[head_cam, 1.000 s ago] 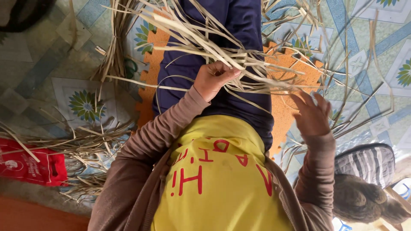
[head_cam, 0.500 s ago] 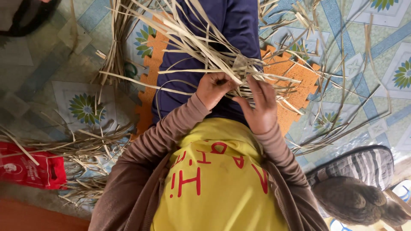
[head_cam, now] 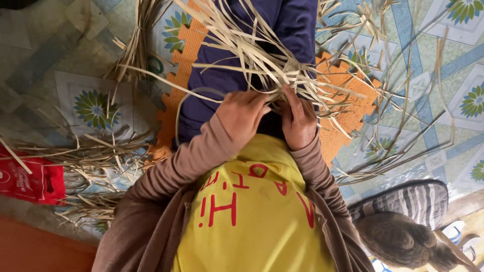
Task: Weaving dried plant fibers together by hand to create a craft item
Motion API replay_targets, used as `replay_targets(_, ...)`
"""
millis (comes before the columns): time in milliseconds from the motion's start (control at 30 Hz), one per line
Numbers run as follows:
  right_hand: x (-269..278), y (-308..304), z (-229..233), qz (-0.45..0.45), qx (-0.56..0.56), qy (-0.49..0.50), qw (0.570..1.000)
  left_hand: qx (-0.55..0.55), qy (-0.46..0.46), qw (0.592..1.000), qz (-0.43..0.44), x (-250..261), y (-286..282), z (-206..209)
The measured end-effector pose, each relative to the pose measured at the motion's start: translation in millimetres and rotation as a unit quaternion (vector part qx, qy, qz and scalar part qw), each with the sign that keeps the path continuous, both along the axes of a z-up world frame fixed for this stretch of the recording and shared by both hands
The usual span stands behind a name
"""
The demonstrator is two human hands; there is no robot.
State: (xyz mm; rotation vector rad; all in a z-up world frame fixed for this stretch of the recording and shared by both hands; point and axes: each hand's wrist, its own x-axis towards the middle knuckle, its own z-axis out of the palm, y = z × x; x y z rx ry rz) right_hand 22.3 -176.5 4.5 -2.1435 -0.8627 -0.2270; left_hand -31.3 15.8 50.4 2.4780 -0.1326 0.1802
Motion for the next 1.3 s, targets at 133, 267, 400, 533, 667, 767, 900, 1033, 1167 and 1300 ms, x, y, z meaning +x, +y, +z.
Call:
replay_targets(133,1,2,-2,-0.009,0.008,-0.017,1.0,-0.119,-0.146,0.98,0.056,15,-8,29)
replay_targets(267,1,2,-3,-0.007,0.002,-0.018,1.0,-0.017,-0.159,0.983,0.086,31,-10,-14)
replay_targets(400,2,4,-1,0.009,0.017,-0.008,1.0,-0.034,-0.093,0.993,0.066,30,-21,-58)
replay_targets(533,-2,-2,-2,0.008,0.024,0.008,1.0,-0.165,-0.052,0.983,0.068,36,-21,-52)
replay_targets(667,5,-19,-2,-0.004,0.046,0.047,0.998,-0.351,0.057,0.928,0.107,31,-19,-52)
replay_targets(767,20,-26,8,-0.027,0.043,0.034,0.998,-0.43,0.119,0.884,0.136,25,-23,-67)
replay_targets(900,42,-17,30,0.052,0.029,-0.033,0.998,-0.479,0.122,0.859,0.137,23,-25,-60)
replay_targets(1033,49,-14,25,0.106,0.024,-0.071,0.992,-0.432,0.098,0.889,0.118,25,-21,-42)
replay_targets(1167,51,-21,23,0.11,0.024,-0.023,0.993,-0.355,0.017,0.931,0.084,27,-20,-32)
replay_targets(1300,54,-10,28,0.109,0.064,0.05,0.991,-0.094,-0.113,0.986,0.078,25,-22,-26)
